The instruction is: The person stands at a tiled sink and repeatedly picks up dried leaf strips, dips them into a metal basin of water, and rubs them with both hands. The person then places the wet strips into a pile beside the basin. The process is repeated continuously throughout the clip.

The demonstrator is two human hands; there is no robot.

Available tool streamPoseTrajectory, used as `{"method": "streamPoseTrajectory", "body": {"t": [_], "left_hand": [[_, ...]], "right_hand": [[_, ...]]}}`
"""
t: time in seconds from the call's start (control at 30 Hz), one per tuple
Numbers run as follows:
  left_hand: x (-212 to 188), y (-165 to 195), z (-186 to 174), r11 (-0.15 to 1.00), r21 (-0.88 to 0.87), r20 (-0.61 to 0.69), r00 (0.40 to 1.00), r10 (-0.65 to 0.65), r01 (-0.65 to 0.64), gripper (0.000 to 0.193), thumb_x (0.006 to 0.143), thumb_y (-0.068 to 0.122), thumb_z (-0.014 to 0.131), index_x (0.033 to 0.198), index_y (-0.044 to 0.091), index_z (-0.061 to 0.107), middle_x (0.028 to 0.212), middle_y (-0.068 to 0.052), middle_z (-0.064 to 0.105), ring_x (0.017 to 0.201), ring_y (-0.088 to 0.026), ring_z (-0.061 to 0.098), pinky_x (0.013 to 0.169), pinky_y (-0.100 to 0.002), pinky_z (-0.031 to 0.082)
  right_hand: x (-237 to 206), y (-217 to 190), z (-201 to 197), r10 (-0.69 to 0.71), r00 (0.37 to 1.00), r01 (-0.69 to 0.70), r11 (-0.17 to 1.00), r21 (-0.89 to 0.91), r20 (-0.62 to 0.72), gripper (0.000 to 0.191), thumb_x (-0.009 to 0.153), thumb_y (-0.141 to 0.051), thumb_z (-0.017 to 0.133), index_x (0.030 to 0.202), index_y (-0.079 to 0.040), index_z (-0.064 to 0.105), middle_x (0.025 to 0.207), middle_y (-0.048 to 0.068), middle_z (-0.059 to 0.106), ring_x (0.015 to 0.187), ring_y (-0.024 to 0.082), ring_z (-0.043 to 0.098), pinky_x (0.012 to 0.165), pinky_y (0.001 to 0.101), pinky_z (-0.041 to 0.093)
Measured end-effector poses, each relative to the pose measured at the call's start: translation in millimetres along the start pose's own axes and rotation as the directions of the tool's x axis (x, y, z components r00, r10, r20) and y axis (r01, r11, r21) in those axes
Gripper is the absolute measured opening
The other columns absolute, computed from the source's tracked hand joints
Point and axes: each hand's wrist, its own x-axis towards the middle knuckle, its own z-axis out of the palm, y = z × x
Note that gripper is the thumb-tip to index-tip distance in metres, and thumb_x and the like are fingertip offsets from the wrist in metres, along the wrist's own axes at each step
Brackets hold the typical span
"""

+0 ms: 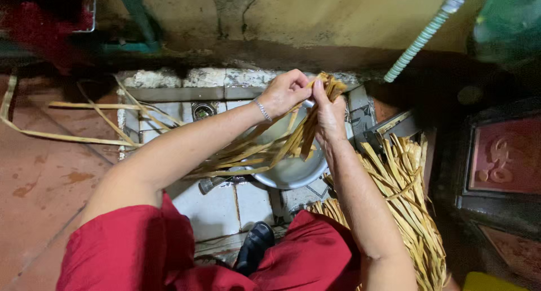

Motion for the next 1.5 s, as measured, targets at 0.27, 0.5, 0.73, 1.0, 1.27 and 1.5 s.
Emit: {"method": "streamPoseTrajectory", "body": {"t": [0.27,0.5,0.73,1.0,1.27,1.5], "left_hand": [[9,9,-21,0.979,-0.04,0.316,0.932,-0.179,0.202,0.036,0.094,0.03,0.061,0.07,0.004,0.065,0.061,-0.002,0.061,0.049,-0.011,0.058,0.044,-0.03,0.051],[7,20,-9,0.98,0.09,0.313,0.929,-0.198,0.178,0.028,0.089,0.028,0.057,0.07,0.009,0.065,0.06,-0.001,0.061,0.05,-0.012,0.056,0.046,-0.03,0.046],[-4,24,10,0.967,0.17,0.353,0.904,-0.24,0.19,0.034,0.09,0.036,0.051,0.07,0.01,0.059,0.059,-0.004,0.062,0.05,-0.014,0.061,0.047,-0.032,0.05],[-32,7,29,0.969,0.213,0.422,0.883,-0.207,0.125,0.042,0.093,0.039,0.044,0.072,0.008,0.063,0.059,-0.003,0.065,0.054,-0.014,0.064,0.056,-0.033,0.054],[-62,-14,41,0.929,0.352,0.468,0.837,-0.283,0.117,0.04,0.094,0.04,0.041,0.08,0.01,0.065,0.062,-0.005,0.065,0.058,-0.02,0.067,0.059,-0.037,0.055],[-90,-29,35,0.928,0.373,0.568,0.788,-0.236,0.009,0.04,0.095,0.041,0.043,0.078,0.013,0.066,0.068,-0.006,0.068,0.065,-0.019,0.07,0.067,-0.037,0.055]], "right_hand": [[-5,3,33,0.043,0.999,-0.041,0.997,0.07,-0.03,0.026,0.104,-0.022,0.061,0.108,0.002,0.069,0.104,0.014,0.074,0.084,0.02,0.069,0.069,0.0336,0.059],[12,23,22,-0.047,0.959,0.046,0.999,-0.01,-0.278,0.024,0.102,-0.022,0.061,0.095,0.0,0.066,0.086,0.014,0.073,0.062,0.02,0.064,0.049,0.0325,0.05],[25,8,5,-0.025,0.921,0.106,0.976,0.189,-0.39,0.02,0.104,-0.015,0.059,0.097,0.004,0.059,0.085,0.015,0.066,0.071,0.027,0.069,0.066,0.0422,0.067],[24,-5,-46,0.087,0.773,0.068,0.973,0.218,-0.629,0.013,0.099,-0.014,0.053,0.094,-0.005,0.061,0.082,0.012,0.065,0.072,0.026,0.068,0.067,0.0444,0.061],[22,-12,-116,0.104,0.743,0.14,0.942,0.306,-0.661,0.009,0.092,-0.005,0.048,0.083,-0.006,0.051,0.074,0.009,0.056,0.064,0.023,0.06,0.064,0.0429,0.057],[3,-22,-185,0.117,0.531,0.251,0.924,0.288,-0.839,0.008,0.088,0.002,0.047,0.088,-0.004,0.052,0.076,0.009,0.058,0.068,0.022,0.061,0.073,0.0435,0.06]]}}
